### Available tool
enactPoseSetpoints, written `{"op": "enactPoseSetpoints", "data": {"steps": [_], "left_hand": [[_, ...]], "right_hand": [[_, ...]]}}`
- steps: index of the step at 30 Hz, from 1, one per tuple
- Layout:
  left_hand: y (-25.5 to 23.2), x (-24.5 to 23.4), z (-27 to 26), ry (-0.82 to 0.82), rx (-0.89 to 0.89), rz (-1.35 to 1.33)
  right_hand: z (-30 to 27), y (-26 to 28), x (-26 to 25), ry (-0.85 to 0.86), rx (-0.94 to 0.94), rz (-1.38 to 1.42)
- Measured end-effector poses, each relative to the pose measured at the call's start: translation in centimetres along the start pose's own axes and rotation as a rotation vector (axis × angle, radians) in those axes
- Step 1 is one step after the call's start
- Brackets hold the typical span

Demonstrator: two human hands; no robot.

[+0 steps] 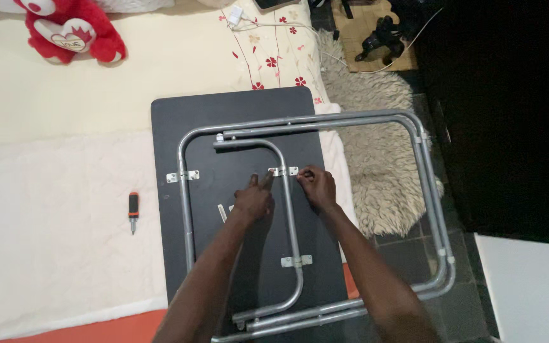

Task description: The person assembles a metal table frame by attaching metal brackets to the frame using screws. They position the brackets, insert screws, and tighten them by hand at multiple locations on the frame.

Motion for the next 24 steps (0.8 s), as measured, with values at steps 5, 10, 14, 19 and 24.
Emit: {"op": "enactPoseSetpoints", "data": {"steps": [5,10,14,19,24], "left_hand": [[0.1,0.1,0.2,0.029,-0.046,-0.087],[0.0,-0.5,-0.2,0.093,0.051,0.211],[0.4,0.0,1.0,0.052,0.034,0.091],[1.1,0.8,1.5,-0.034,0.007,-0.074],[1.3,0.6,1.6,0.08,-0.08,-0.107]], "right_hand": [[0.5,0.1,0.3,0.042,-0.074,0.027],[1.4,0.0,0.9,0.042,-0.071,0.007],[1.9,0.0,0.8,0.04,-0.126,-0.014],[1.9,0.7,0.7,0.155,-0.048,-0.103],[3.0,2.1,0.6,0.229,-0.312,-0.366]]}}
Point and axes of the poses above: each hand's wrist, its own z-axis towards the middle knuckle, its own x-axis out of the palm, y = z × x, the point moved 4 cm from there along z, towards the middle knuckle, and after that the axes turned 11 degrees about -x, right-handed, at the moved point
